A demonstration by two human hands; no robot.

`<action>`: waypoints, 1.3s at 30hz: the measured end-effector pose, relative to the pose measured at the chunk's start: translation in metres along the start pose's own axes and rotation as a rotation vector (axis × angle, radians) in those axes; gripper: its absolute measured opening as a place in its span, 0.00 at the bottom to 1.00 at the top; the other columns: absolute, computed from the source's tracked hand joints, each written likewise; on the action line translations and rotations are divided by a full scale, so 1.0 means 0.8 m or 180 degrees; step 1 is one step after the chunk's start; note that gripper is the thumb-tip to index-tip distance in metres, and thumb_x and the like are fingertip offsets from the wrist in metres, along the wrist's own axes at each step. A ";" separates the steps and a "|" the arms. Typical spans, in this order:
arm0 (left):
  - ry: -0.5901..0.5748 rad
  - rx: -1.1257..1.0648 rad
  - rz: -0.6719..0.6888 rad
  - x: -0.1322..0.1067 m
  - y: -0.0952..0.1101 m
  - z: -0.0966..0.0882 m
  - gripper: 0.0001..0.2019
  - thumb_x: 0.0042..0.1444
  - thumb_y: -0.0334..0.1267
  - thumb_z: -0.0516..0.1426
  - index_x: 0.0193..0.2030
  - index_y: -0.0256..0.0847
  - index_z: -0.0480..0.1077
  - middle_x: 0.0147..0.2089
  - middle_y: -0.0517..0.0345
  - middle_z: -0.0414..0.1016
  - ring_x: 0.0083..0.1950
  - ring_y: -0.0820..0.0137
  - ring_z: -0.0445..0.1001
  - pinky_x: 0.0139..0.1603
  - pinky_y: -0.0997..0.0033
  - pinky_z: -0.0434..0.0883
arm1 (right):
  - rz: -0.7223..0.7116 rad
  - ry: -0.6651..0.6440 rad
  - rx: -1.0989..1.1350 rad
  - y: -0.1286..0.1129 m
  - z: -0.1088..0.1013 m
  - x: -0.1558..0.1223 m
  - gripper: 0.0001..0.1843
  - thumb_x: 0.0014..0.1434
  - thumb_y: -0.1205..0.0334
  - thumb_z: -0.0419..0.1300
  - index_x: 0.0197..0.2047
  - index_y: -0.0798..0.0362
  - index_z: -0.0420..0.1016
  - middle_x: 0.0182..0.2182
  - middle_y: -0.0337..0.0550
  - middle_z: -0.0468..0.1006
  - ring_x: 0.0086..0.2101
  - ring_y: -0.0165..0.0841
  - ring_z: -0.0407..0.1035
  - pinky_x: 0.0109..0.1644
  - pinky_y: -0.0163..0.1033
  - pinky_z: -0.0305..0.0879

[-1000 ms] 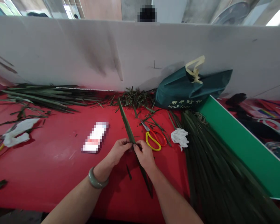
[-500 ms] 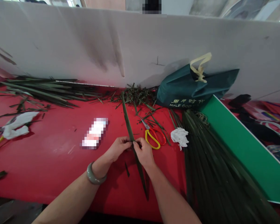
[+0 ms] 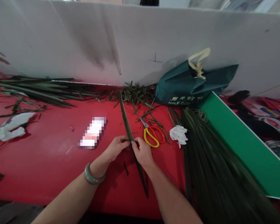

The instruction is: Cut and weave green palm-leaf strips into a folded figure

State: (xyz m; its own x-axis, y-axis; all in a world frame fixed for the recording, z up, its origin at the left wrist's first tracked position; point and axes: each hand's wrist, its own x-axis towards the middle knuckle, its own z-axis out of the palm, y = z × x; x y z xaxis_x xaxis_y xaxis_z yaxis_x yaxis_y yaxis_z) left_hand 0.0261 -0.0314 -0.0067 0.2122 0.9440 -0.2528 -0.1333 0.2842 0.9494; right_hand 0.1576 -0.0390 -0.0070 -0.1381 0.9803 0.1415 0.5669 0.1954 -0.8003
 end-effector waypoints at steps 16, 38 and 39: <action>0.0227 0.0357 0.0187 0.001 -0.004 0.001 0.05 0.42 0.35 0.54 0.25 0.34 0.67 0.21 0.63 0.63 0.23 0.78 0.59 0.24 0.78 0.57 | -0.0137 0.0152 -0.0440 0.003 0.008 -0.002 0.10 0.56 0.59 0.46 0.30 0.52 0.65 0.26 0.43 0.72 0.28 0.33 0.66 0.31 0.35 0.59; 0.0200 0.0003 0.0066 -0.003 0.007 -0.002 0.04 0.42 0.34 0.54 0.24 0.36 0.65 0.20 0.64 0.65 0.22 0.78 0.61 0.26 0.77 0.59 | 0.0154 -0.0062 0.0131 -0.001 0.005 -0.003 0.08 0.55 0.58 0.48 0.30 0.52 0.63 0.25 0.40 0.71 0.27 0.31 0.66 0.31 0.35 0.60; 0.0206 -0.0034 0.0083 -0.002 0.006 -0.003 0.04 0.42 0.34 0.54 0.25 0.35 0.65 0.20 0.64 0.64 0.22 0.79 0.61 0.26 0.77 0.59 | 0.0201 -0.0087 0.0256 0.000 0.006 -0.003 0.07 0.54 0.59 0.48 0.30 0.52 0.63 0.25 0.40 0.71 0.27 0.31 0.66 0.31 0.35 0.60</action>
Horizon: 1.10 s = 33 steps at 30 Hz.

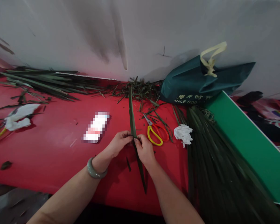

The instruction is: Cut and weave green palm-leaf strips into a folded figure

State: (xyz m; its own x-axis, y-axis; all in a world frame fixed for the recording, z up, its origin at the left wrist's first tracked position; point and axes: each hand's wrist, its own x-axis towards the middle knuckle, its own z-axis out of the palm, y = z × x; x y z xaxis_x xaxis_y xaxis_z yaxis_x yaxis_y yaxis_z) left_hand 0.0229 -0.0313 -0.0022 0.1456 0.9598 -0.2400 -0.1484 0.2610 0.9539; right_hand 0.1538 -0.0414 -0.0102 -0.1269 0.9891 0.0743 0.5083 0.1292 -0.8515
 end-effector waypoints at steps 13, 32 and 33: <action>0.0037 -0.0095 0.0212 0.005 -0.005 -0.008 0.05 0.42 0.35 0.56 0.25 0.35 0.66 0.22 0.62 0.67 0.25 0.77 0.63 0.28 0.76 0.60 | 0.0653 -0.0524 0.1129 0.009 0.004 0.003 0.08 0.51 0.57 0.52 0.31 0.53 0.65 0.20 0.34 0.68 0.19 0.26 0.62 0.23 0.32 0.60; 0.0334 -0.0171 0.0138 0.012 -0.006 -0.012 0.05 0.39 0.34 0.56 0.22 0.35 0.64 0.20 0.63 0.66 0.22 0.78 0.62 0.25 0.77 0.59 | 0.0309 -0.0650 0.0533 0.011 0.003 0.004 0.05 0.51 0.60 0.50 0.27 0.52 0.63 0.19 0.34 0.66 0.22 0.27 0.61 0.26 0.33 0.57; 0.0360 -0.0204 0.0125 0.012 -0.005 -0.012 0.05 0.39 0.34 0.56 0.22 0.35 0.64 0.20 0.63 0.65 0.22 0.78 0.62 0.24 0.78 0.58 | 0.0302 -0.0671 0.0522 0.010 0.003 0.004 0.05 0.51 0.60 0.51 0.27 0.52 0.62 0.20 0.34 0.66 0.22 0.27 0.61 0.27 0.33 0.57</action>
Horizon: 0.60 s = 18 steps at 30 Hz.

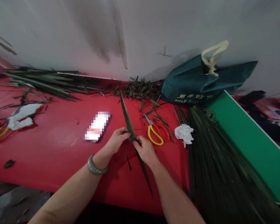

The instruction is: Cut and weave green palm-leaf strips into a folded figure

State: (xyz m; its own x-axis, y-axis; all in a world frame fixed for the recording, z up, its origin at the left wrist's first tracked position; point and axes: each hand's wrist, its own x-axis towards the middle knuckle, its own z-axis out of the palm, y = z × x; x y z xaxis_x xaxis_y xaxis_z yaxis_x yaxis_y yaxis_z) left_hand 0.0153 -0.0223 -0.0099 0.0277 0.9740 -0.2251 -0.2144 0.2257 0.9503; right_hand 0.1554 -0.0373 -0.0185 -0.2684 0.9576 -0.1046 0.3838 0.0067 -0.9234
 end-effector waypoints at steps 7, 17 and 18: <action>0.0218 -0.0180 0.0023 0.006 0.005 -0.012 0.05 0.40 0.34 0.56 0.23 0.36 0.64 0.18 0.65 0.63 0.19 0.80 0.59 0.21 0.79 0.55 | -0.0039 -0.0091 -0.0092 -0.004 0.002 -0.001 0.06 0.50 0.60 0.51 0.25 0.52 0.61 0.21 0.35 0.67 0.25 0.28 0.61 0.29 0.34 0.57; 0.0572 -0.0377 0.0249 0.020 0.012 -0.035 0.05 0.39 0.34 0.57 0.23 0.36 0.65 0.20 0.64 0.65 0.20 0.79 0.62 0.23 0.79 0.59 | -0.0035 -0.0404 -0.0326 -0.005 -0.002 -0.004 0.07 0.51 0.59 0.51 0.27 0.53 0.63 0.22 0.35 0.67 0.25 0.27 0.60 0.29 0.32 0.55; 0.0620 -0.0387 0.0245 0.020 0.013 -0.037 0.05 0.38 0.34 0.57 0.23 0.36 0.65 0.19 0.64 0.65 0.20 0.80 0.62 0.23 0.79 0.59 | -0.0045 -0.0450 -0.0333 -0.004 -0.002 -0.004 0.07 0.51 0.58 0.51 0.27 0.53 0.63 0.22 0.35 0.66 0.25 0.27 0.60 0.29 0.32 0.55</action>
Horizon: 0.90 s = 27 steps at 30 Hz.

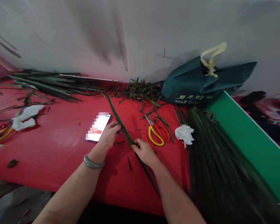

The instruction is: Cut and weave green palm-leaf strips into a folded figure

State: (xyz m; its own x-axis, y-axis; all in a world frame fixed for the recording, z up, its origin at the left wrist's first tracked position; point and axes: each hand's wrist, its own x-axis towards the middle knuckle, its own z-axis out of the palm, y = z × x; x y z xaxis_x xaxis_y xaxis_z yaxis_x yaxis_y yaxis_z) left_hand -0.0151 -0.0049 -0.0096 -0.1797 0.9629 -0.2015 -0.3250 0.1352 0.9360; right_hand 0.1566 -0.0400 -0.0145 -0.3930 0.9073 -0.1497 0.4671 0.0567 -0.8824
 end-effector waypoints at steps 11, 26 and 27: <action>0.0157 -0.0055 0.0136 0.003 0.007 -0.003 0.07 0.36 0.35 0.58 0.24 0.36 0.65 0.20 0.64 0.66 0.20 0.79 0.63 0.24 0.78 0.62 | -0.0168 -0.0199 0.0112 0.019 -0.007 0.012 0.08 0.51 0.59 0.51 0.27 0.54 0.64 0.22 0.34 0.65 0.25 0.26 0.58 0.28 0.31 0.55; -0.0026 0.0152 0.0441 -0.045 0.064 -0.008 0.07 0.35 0.35 0.58 0.23 0.36 0.64 0.20 0.63 0.67 0.19 0.79 0.64 0.21 0.79 0.59 | -0.0465 0.0013 -0.0144 -0.009 -0.008 -0.047 0.08 0.49 0.59 0.51 0.23 0.54 0.62 0.18 0.33 0.64 0.21 0.26 0.57 0.26 0.31 0.51; -0.0041 0.0147 0.0486 -0.050 0.067 -0.012 0.08 0.34 0.35 0.58 0.23 0.36 0.64 0.20 0.63 0.67 0.19 0.79 0.64 0.21 0.79 0.59 | -0.0451 0.0026 -0.0189 -0.010 -0.008 -0.054 0.08 0.49 0.59 0.51 0.23 0.54 0.62 0.18 0.33 0.64 0.21 0.26 0.57 0.26 0.32 0.50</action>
State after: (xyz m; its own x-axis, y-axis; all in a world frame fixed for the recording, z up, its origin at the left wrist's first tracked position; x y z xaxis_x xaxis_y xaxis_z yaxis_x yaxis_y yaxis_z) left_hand -0.0342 -0.0382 0.0463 -0.2116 0.9759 -0.0525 -0.2518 -0.0025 0.9678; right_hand 0.1748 -0.0775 0.0016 -0.4518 0.8918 -0.0216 0.4535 0.2087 -0.8665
